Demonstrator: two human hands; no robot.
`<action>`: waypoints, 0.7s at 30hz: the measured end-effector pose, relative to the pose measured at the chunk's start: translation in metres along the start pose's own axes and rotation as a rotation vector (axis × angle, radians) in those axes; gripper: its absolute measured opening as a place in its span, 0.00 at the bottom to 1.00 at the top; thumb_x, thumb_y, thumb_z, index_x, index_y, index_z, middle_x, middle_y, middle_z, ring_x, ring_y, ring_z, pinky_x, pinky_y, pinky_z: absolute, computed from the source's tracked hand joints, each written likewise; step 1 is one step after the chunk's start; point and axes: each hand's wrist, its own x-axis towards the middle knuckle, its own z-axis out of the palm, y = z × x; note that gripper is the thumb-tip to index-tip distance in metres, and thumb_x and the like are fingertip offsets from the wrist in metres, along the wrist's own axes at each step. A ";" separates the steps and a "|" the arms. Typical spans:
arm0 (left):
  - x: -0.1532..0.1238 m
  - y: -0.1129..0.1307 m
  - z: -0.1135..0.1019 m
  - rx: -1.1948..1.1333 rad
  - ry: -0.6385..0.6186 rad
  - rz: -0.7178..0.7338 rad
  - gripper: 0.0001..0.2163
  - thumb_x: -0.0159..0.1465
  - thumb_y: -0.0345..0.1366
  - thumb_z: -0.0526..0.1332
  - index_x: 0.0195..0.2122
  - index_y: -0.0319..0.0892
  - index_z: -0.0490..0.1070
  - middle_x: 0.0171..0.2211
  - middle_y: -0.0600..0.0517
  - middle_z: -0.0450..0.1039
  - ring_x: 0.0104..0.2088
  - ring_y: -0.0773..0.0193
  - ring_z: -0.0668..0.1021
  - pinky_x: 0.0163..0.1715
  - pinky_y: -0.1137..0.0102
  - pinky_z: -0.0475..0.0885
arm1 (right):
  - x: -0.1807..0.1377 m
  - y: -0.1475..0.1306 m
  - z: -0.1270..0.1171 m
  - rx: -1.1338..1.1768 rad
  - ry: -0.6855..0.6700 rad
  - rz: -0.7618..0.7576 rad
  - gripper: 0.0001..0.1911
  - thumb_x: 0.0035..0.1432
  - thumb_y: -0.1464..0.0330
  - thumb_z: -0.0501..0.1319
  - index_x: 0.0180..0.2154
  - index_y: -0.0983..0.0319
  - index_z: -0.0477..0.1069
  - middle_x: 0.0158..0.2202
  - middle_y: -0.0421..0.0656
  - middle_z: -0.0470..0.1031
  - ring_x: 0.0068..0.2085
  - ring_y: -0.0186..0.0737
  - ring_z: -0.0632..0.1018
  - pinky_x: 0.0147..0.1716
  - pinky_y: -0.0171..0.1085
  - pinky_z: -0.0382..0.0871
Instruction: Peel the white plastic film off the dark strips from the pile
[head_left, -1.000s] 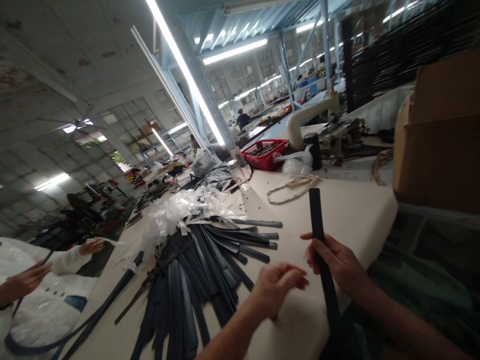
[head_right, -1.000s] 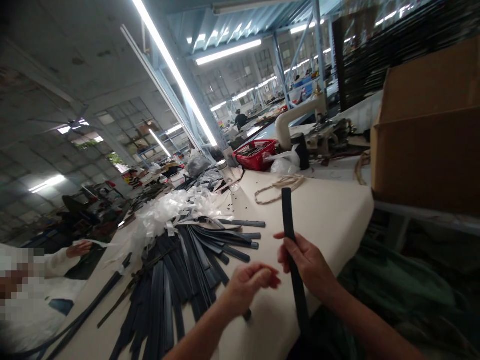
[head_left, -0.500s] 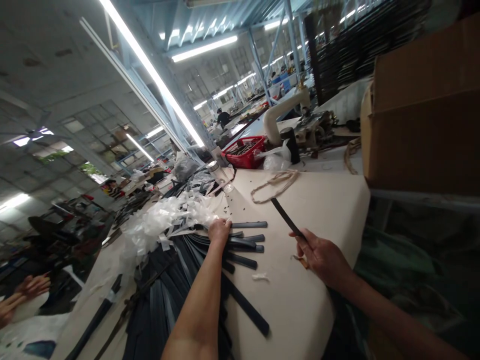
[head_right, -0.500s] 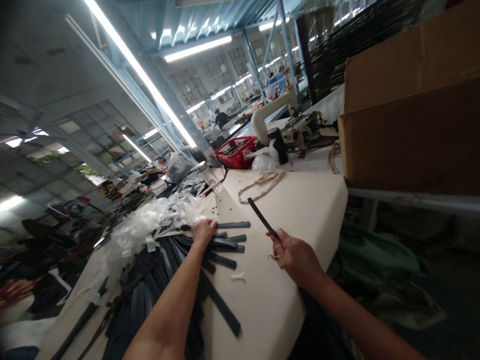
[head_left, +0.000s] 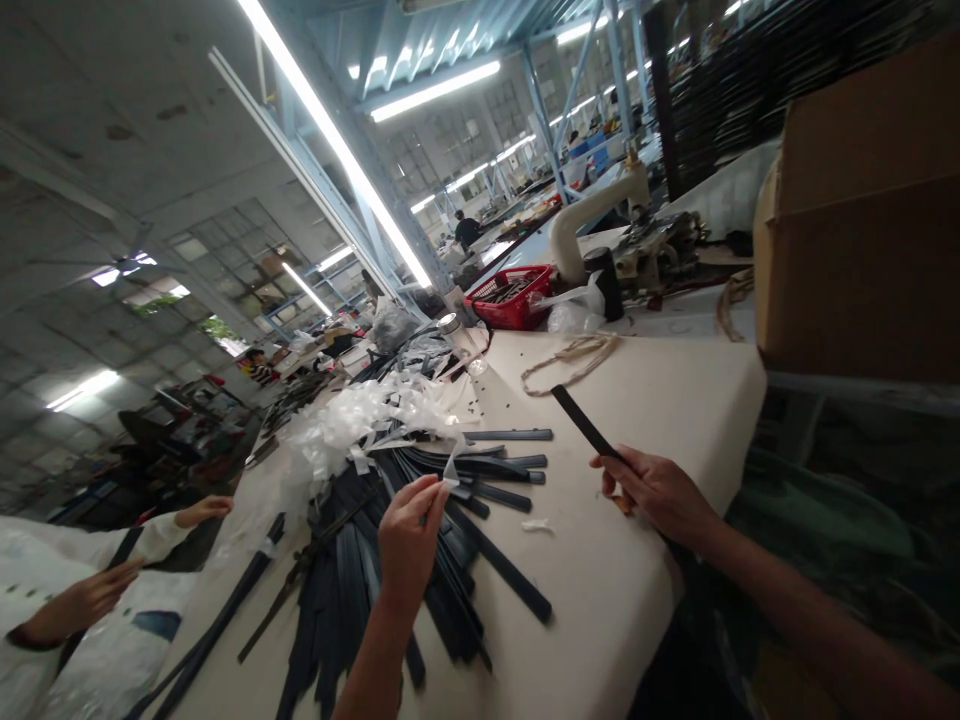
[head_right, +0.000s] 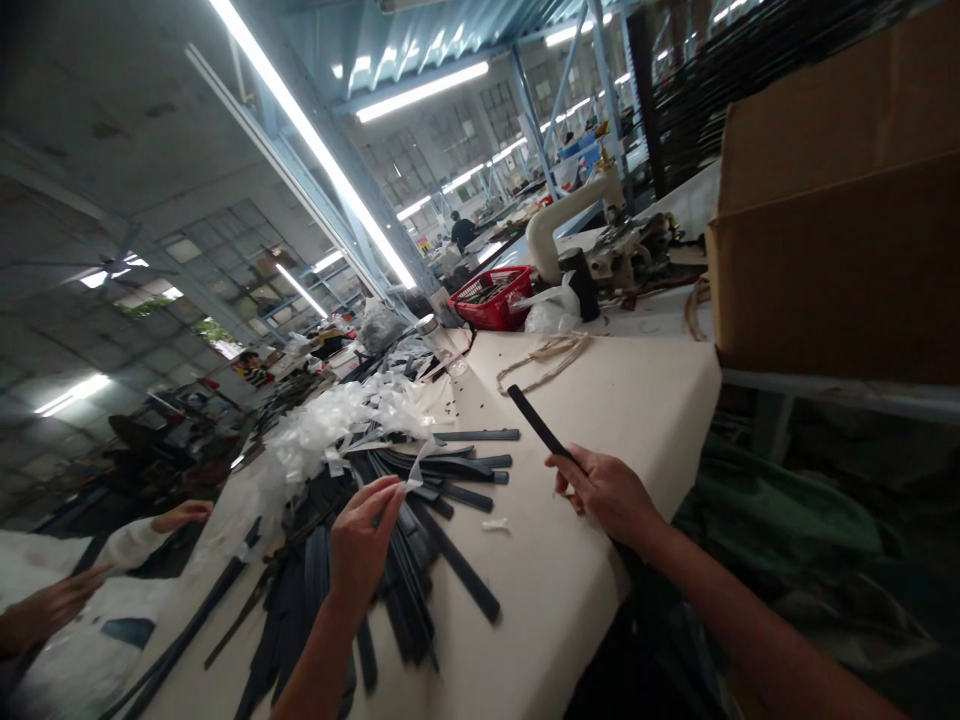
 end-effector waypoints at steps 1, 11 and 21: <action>-0.014 0.003 -0.011 0.020 0.041 0.064 0.09 0.64 0.40 0.62 0.41 0.48 0.80 0.43 0.50 0.80 0.45 0.59 0.79 0.50 0.66 0.71 | -0.003 -0.005 0.005 0.052 -0.051 0.011 0.24 0.64 0.50 0.49 0.39 0.62 0.72 0.27 0.42 0.76 0.21 0.36 0.73 0.22 0.35 0.67; -0.097 0.040 -0.050 0.128 0.137 0.385 0.19 0.59 0.29 0.66 0.50 0.54 0.76 0.47 0.50 0.79 0.47 0.56 0.79 0.50 0.63 0.72 | -0.047 -0.066 0.103 0.694 -0.764 0.285 0.27 0.58 0.46 0.60 0.45 0.61 0.76 0.38 0.45 0.78 0.17 0.24 0.63 0.21 0.31 0.73; -0.137 0.056 -0.048 -0.501 0.056 -0.338 0.21 0.66 0.49 0.57 0.57 0.46 0.70 0.51 0.44 0.76 0.49 0.53 0.78 0.48 0.61 0.72 | -0.033 -0.083 0.122 0.386 -0.521 0.057 0.16 0.56 0.58 0.62 0.32 0.64 0.79 0.20 0.36 0.68 0.16 0.27 0.65 0.13 0.26 0.58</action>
